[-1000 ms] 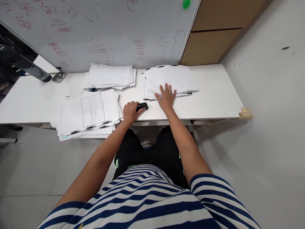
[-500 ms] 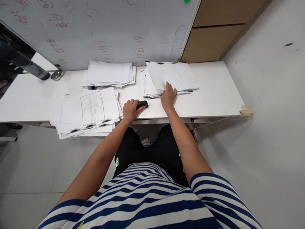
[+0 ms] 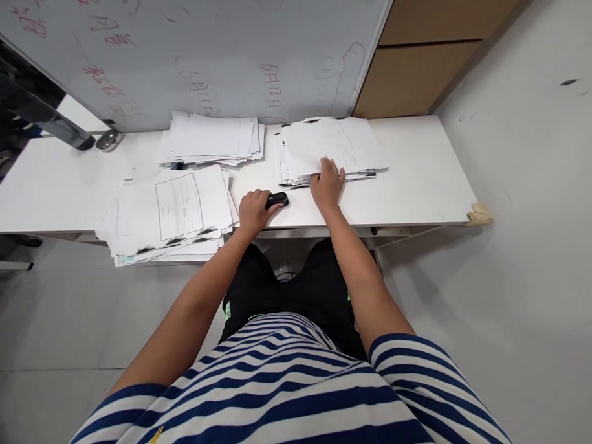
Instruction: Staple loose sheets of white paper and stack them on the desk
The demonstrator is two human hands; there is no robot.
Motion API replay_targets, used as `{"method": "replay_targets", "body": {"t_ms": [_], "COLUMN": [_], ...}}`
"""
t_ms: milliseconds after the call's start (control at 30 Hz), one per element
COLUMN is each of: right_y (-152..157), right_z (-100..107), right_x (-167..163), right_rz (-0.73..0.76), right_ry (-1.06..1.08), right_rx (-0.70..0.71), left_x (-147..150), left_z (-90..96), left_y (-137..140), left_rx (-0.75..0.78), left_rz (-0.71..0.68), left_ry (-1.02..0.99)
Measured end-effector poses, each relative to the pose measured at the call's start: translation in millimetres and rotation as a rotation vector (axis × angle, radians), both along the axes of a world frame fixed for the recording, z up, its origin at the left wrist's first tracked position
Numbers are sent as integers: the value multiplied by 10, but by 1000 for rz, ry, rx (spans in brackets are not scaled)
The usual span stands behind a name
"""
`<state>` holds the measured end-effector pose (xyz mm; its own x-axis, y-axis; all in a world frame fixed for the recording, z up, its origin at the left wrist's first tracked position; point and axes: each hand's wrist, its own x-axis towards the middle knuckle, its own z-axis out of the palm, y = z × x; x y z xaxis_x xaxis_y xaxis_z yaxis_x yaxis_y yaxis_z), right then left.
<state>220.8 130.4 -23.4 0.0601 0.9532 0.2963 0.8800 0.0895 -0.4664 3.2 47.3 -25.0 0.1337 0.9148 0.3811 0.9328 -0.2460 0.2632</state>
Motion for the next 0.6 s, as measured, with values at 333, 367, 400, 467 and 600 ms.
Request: {"method": "replay_targets", "body": {"t_ms": [333, 367, 400, 467, 600], "right_y": [23, 24, 25, 27, 44], "right_z": [-18, -17, -15, -12, -17], "right_x": [0, 2, 4, 8, 8], "right_rz": [27, 24, 21, 11, -8], "right_ry": [-159, -157, -154, -150, -152], "right_rx": [-46, -47, -48, -51, -39], "left_x": [3, 1, 0, -3, -3], "left_z": [26, 24, 22, 20, 30], "left_y": [-10, -10, -10, -10, -10], "left_rx": [-29, -30, -32, -37, -41], "left_rz": [0, 3, 6, 6, 3], "left_ry": [27, 33, 38, 41, 48]}}
